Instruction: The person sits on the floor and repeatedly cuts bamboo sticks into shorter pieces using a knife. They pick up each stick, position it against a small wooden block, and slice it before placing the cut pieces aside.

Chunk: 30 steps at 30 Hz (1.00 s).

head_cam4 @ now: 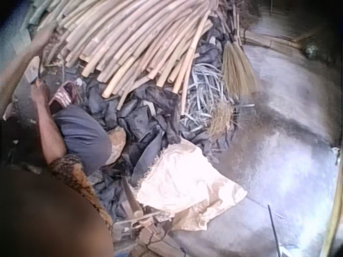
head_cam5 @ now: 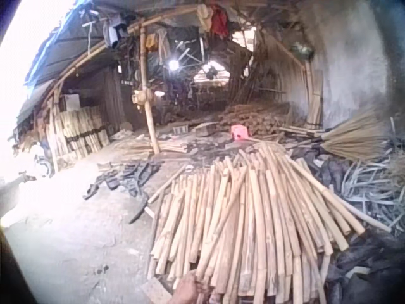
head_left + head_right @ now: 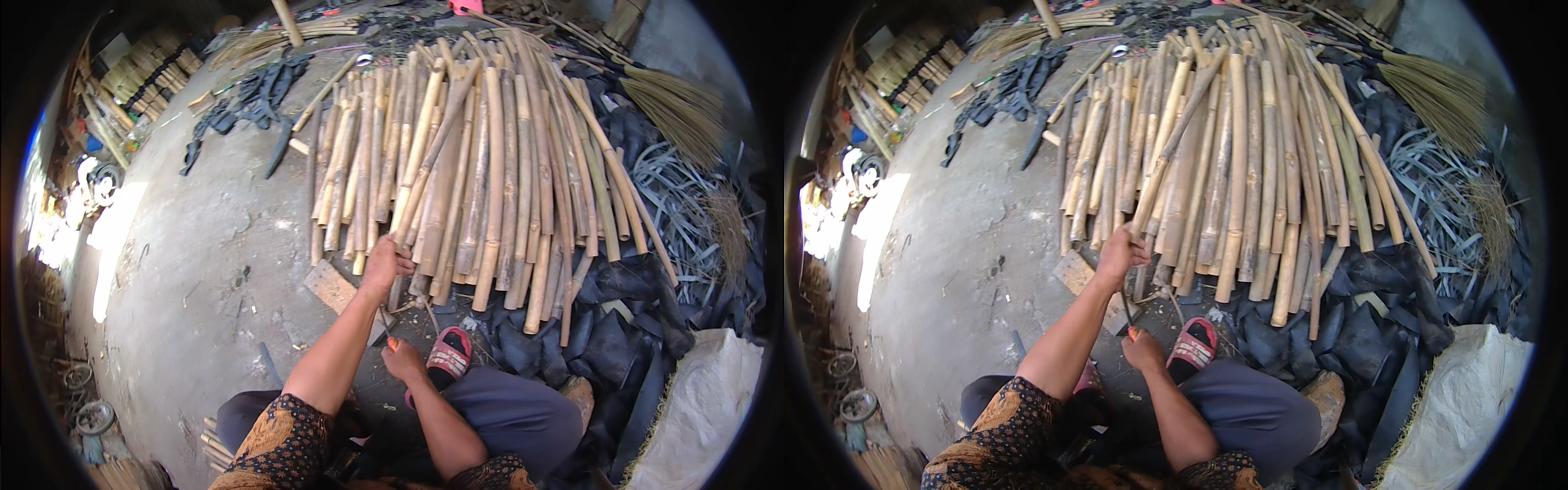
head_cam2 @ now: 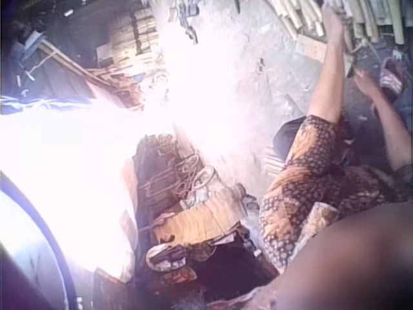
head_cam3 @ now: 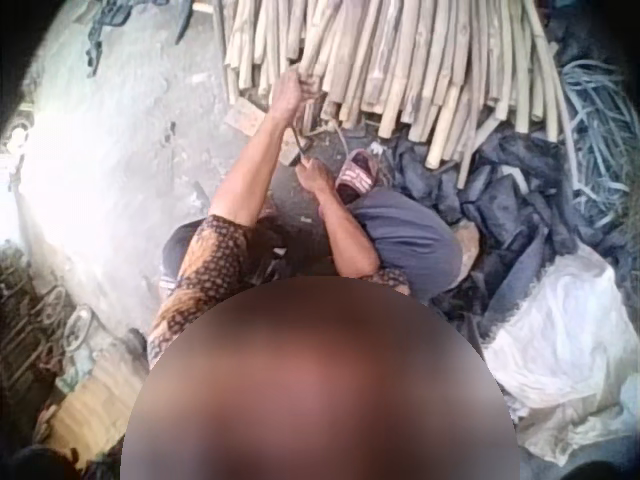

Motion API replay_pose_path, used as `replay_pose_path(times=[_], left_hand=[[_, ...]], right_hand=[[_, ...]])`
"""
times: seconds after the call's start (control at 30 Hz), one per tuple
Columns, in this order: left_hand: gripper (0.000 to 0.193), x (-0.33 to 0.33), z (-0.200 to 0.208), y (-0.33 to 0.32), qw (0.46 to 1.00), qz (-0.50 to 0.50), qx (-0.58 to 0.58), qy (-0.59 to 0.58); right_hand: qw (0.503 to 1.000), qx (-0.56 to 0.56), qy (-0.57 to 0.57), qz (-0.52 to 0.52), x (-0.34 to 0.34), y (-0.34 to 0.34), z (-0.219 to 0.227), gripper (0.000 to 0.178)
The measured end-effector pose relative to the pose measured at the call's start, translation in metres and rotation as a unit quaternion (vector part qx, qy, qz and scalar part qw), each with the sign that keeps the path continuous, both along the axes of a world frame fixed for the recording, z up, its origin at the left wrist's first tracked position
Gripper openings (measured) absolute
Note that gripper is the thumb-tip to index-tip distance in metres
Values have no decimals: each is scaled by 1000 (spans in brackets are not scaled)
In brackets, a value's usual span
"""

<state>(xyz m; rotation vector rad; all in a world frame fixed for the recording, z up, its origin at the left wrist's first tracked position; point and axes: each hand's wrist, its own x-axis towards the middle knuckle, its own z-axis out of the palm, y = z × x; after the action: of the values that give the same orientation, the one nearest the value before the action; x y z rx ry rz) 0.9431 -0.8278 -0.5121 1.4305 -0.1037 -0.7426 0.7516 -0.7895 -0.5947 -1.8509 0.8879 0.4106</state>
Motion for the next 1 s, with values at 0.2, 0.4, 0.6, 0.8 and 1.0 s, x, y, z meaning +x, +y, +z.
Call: replay_pose_path(times=[0.2,0.4,0.6,0.8,1.0], left_hand=[[34,46,132,111,917,271,-93,-278],[37,26,302,257,794,406,-155,-424],[40,-25,313,314,798,368,-18,-476],[36,-57,292,332,772,385,2,-506],[21,-72,266,322,802,334,-208,-449]], right_hand=[[992,-1,-94,-87,12,12,16,34],[942,105,-196,-250,31,41,58,28],[923,-104,-331,-167,41,73,95,25],[909,-39,-416,-11,37,110,178,30],[898,-69,-428,73,21,148,242,29]])
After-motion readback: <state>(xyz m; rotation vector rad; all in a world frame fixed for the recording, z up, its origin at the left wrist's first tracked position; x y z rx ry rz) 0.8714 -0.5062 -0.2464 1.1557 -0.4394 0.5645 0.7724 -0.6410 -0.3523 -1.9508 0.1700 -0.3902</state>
